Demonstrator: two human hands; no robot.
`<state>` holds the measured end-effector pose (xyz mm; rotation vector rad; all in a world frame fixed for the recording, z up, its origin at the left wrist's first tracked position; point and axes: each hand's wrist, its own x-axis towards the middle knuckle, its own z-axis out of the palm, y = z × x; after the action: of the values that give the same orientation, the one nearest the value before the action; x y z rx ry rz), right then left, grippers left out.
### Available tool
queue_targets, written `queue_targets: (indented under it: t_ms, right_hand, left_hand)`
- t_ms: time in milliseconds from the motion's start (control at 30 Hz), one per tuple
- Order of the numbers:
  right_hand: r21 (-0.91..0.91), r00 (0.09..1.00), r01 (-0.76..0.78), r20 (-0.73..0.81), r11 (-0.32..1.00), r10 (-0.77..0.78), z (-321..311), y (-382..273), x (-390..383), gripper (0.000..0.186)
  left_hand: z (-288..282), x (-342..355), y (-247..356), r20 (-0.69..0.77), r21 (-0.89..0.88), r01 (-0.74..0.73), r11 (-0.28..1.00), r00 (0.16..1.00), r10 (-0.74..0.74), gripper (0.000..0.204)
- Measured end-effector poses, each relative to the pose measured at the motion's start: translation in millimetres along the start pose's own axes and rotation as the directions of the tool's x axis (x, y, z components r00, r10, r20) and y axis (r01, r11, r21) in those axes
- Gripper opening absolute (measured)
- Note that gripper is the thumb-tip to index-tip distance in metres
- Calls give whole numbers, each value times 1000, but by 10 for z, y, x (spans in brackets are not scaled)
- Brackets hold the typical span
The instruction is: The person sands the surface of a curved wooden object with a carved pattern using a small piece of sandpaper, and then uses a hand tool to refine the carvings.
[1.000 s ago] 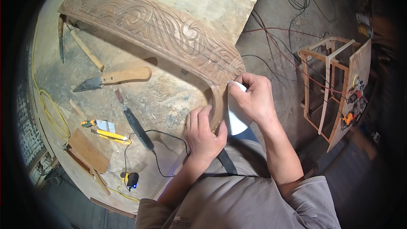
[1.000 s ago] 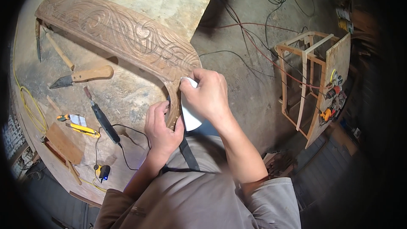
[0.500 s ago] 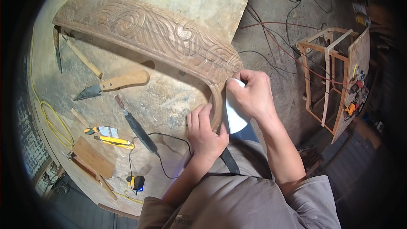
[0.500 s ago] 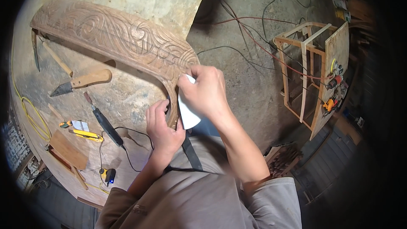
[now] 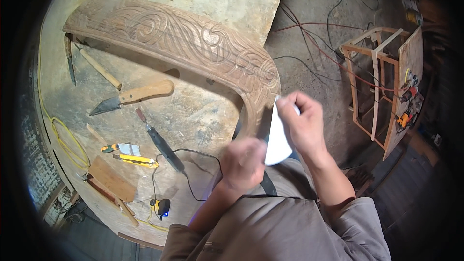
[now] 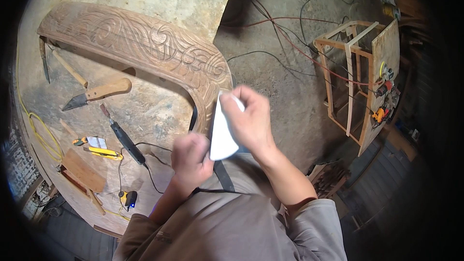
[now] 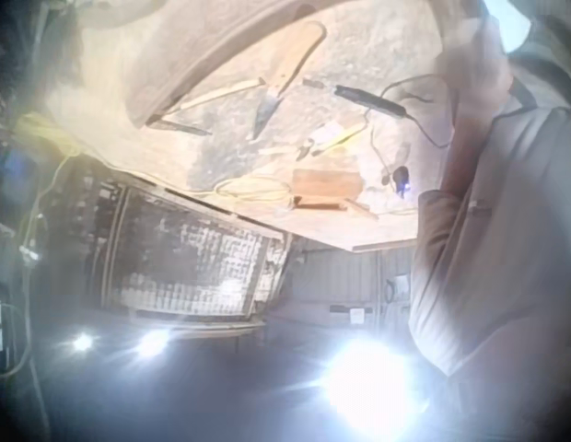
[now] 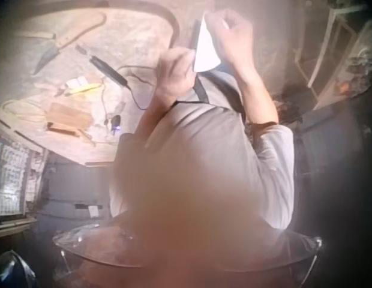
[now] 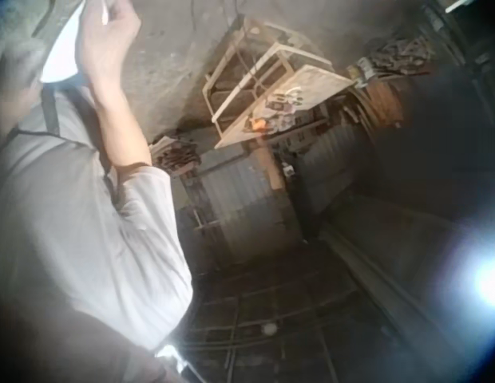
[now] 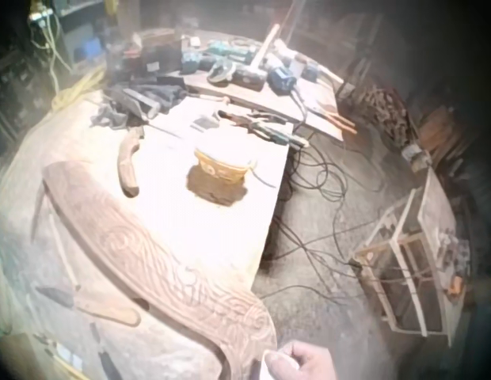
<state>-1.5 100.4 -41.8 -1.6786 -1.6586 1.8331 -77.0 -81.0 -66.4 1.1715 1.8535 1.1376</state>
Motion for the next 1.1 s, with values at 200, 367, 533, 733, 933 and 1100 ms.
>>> queue_targets:
  t_ms: [200, 367, 533, 733, 933, 1100]
  right_hand:
    - [-76, 994, 90, 66, 993, -85, -325, 102, -312, 14]
    - [-303, 724, 655, 514, 692, -460, -489, -270, -547, 32]
    - [-222, 940, 255, 286, 941, -188, -378, -67, -576, 7]
    - [-164, 965, 69, 260, 984, -24, -144, 70, -599, 16]
    - [-81, 948, 132, 301, 988, -102, 2, 160, -437, 17]
    - [-30, 947, 88, 312, 996, -74, 68, 129, -429, 16]
  left_hand:
    - [-135, 85, 276, -210, 29, -257, 966, 943, 258, 21]
    - [-226, 227, 332, 2, -492, 182, 852, 978, -208, 11]
    - [-137, 272, 359, 373, -759, 564, 325, 786, -493, 4]
    - [-70, 267, 148, 147, -612, 466, 638, 861, -488, 8]
    - [-149, 402, 167, 68, -503, 515, 693, 824, -563, 18]
    - [-103, 402, 82, -105, -351, 388, 852, 888, -447, 15]
